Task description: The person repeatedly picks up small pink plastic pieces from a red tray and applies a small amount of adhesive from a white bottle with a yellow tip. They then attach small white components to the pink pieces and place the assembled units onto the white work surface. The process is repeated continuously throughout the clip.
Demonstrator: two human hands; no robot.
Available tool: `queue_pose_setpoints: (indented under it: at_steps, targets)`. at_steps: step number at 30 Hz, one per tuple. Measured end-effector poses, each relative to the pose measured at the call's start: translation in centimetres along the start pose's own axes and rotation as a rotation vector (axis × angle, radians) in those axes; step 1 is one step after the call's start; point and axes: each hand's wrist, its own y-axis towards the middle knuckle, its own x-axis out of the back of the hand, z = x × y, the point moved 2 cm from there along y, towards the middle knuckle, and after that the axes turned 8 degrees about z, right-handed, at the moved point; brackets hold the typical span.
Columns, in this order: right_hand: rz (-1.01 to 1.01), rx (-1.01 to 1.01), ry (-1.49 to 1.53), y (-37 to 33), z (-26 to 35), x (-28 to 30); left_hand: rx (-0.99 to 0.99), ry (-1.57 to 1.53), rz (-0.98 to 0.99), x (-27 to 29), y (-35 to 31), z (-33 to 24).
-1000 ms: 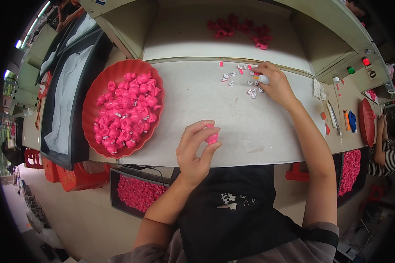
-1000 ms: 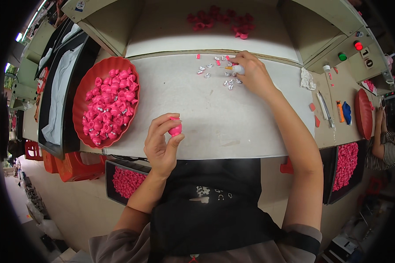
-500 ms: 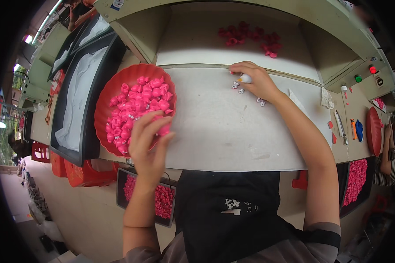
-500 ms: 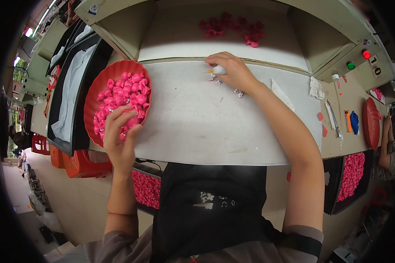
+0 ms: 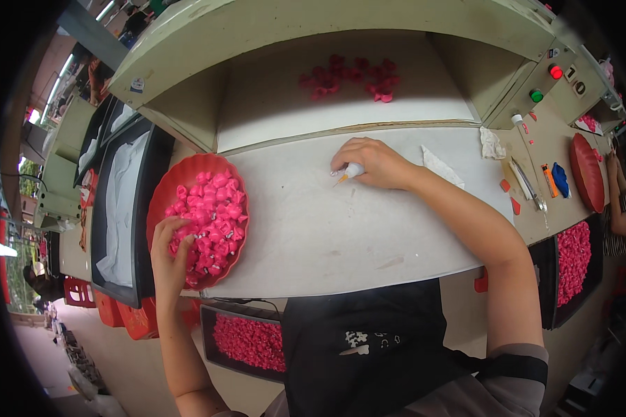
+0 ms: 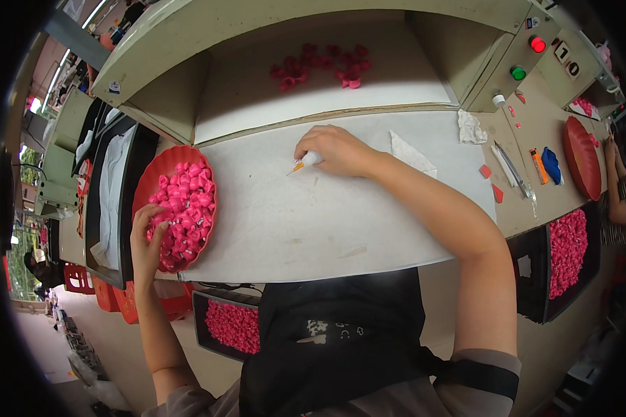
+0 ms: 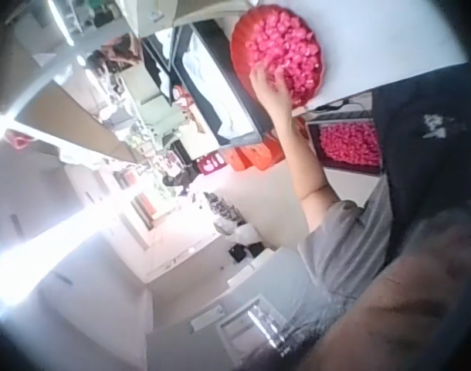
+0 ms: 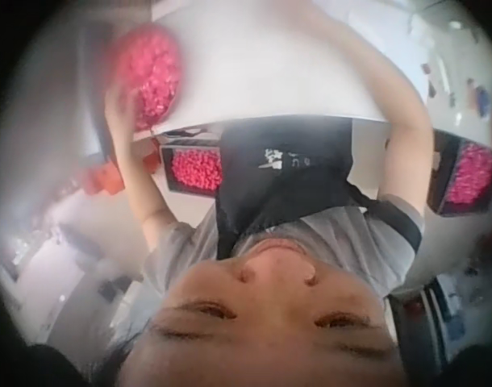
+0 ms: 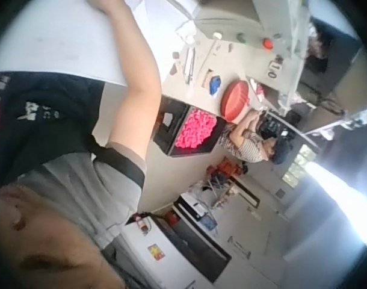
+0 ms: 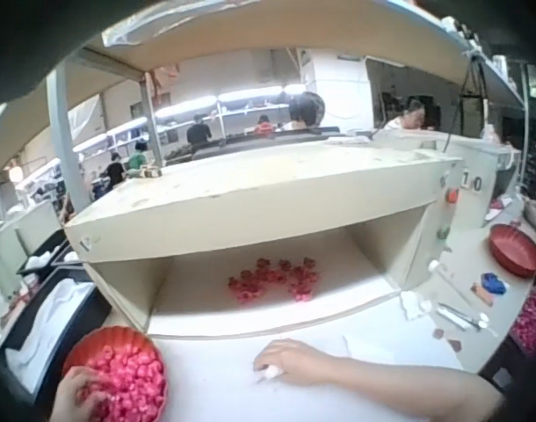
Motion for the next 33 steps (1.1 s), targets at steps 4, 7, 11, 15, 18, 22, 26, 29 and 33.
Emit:
queue_pose_setpoints:
  at_steps: [4, 7, 11, 15, 18, 22, 26, 29, 33]
  targets:
    - [-0.082, -0.076, 0.021, -1.6, -0.8, 0.7, -0.053, 0.225, 0.086, 1.9, 2.0, -3.6]
    - [-0.152, -0.06, -0.008, -3.7, -1.1, 1.0, -0.288, 0.115, 0.077, -1.0, 9.2, -9.3]
    - [-0.359, -0.151, 0.212, -5.6, 0.5, 4.1, -0.656, -0.024, 0.09, -10.7, 19.8, -17.4]
    - [-0.498, -0.421, 0.45, -10.7, 3.0, 6.2, -0.687, 0.172, -0.106, -20.0, 26.5, -18.3]
    - [-0.585, -0.369, 0.493, -15.7, 3.6, 5.2, -0.585, 0.088, -0.013, -20.8, 26.6, -18.2]
    - [-0.533, -0.376, 0.736, -16.0, 6.5, 2.5, -0.167, -0.399, 0.042, -17.2, 20.6, -17.3]
    - [-0.785, -0.421, 0.995, -14.8, 9.2, -0.3, 0.0, -1.234, 0.394, -14.9, 10.8, -15.7]
    - [-1.0, -0.131, 0.978, -15.1, 10.4, -1.2, 0.042, -1.4, 0.465, -13.8, 4.1, -16.5]
    - [-1.136, -0.029, 0.931, -15.5, 12.5, -1.0, 0.039, -1.363, 0.403, -14.2, -1.2, -16.4]
